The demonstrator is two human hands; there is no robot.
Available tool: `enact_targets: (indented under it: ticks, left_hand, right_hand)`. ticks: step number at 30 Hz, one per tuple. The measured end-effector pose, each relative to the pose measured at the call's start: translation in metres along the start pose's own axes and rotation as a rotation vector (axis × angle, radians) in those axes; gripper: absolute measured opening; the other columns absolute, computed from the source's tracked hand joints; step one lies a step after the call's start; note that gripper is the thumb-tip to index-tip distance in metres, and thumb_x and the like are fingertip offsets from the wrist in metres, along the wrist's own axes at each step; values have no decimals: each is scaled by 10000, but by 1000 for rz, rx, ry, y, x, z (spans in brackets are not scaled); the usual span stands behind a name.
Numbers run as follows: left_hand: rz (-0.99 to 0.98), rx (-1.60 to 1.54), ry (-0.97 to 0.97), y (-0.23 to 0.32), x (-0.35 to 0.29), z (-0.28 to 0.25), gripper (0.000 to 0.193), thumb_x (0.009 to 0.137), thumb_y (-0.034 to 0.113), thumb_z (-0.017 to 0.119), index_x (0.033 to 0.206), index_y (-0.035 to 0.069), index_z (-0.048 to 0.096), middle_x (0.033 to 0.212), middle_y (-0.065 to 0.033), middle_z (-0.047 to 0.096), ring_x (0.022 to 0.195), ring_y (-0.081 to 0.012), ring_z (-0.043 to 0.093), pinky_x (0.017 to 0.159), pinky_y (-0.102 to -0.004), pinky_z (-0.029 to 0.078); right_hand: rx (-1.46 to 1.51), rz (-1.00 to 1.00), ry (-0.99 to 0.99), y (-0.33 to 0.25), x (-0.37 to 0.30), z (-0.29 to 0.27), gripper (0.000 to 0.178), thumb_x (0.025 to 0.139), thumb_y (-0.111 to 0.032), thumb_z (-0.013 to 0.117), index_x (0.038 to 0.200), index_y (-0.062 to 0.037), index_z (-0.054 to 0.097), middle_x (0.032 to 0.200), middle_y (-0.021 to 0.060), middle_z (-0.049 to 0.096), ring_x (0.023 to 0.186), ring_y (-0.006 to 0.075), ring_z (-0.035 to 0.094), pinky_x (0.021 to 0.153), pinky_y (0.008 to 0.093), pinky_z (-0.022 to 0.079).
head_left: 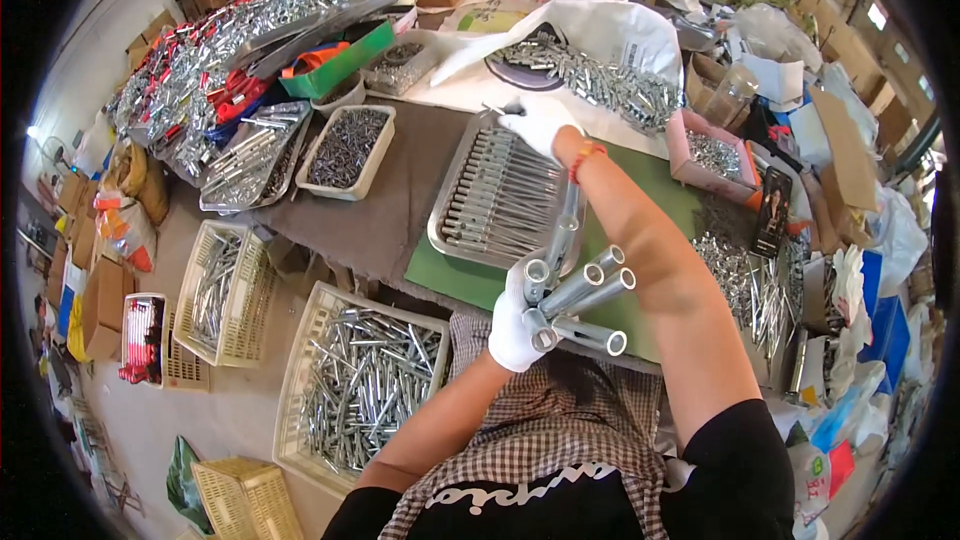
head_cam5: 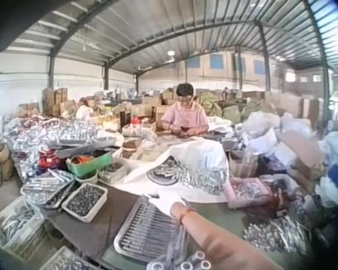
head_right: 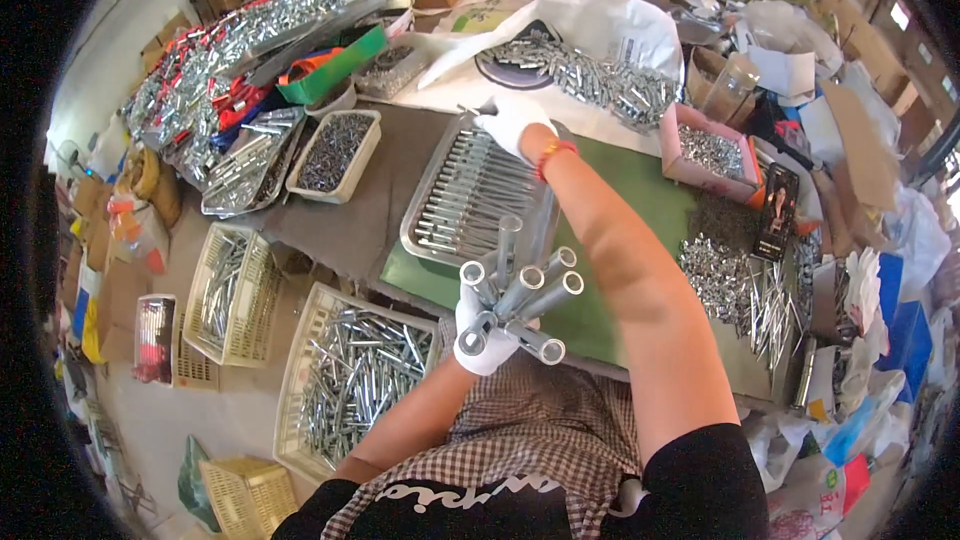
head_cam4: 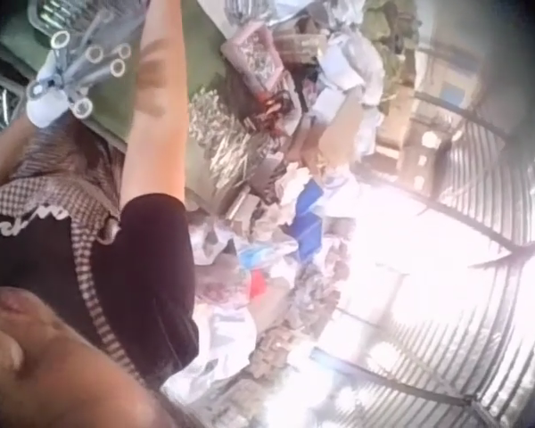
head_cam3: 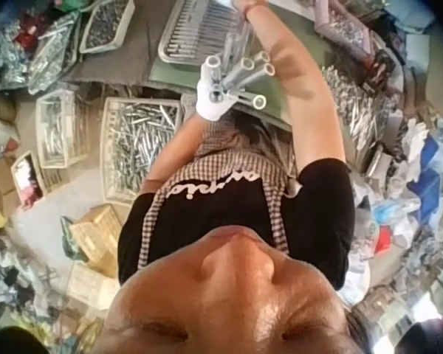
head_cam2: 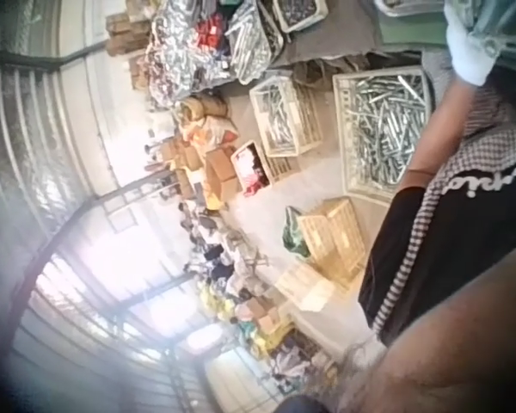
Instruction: Assembling small metal pins and tubes into larger components at a workbench.
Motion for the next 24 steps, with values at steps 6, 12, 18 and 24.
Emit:
enact_targets:
  ticks: [6,12,18,24]
  left_hand:
    - [-226,-740,-10,1,4,5,720,760,32,752,1348,71,338,1195,-110,564,962,-203,642,736,-335,583]
    - [-77,-944,-79,-4,2,-3,710,800,-43,706,1376,114,322,1272,-136,537,1065,-220,634,721,-314,589]
    - [-32,-519,55,19,7,9,680,774,-28,734,1333,76,361,1242,-137,563,1028,-207,641,748,-332,580]
    - [170,189,152,21,3,8,707,750,-30,756,1315,60,339,1210,-123,584,1020,-220,647,817,-358,571]
  right_hand:
    - [1321,102,46,3,-72,-55,335,979,-174,564,1287,-46,543,1008,7,627,772,79,567,720,262,495]
    - [1529,103,-21,-12,-131,-93,341,977,-144,553,1294,-21,525,1003,30,623,797,101,594,725,270,504]
    - [1355,75,89,-12,-170,-122,492,939,-132,597,1383,8,439,996,59,617,849,139,589,771,287,499]
    - [1182,-160,359,-67,-232,-164,735,874,-56,588,1511,-46,222,965,155,636,823,189,637,730,316,555]
Point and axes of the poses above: each hand's wrist, its own x-axis towards the middle knuckle, its own z-axis out of the palm, y = z × x, the point moved 2 cm from there along x, towards the middle knuckle
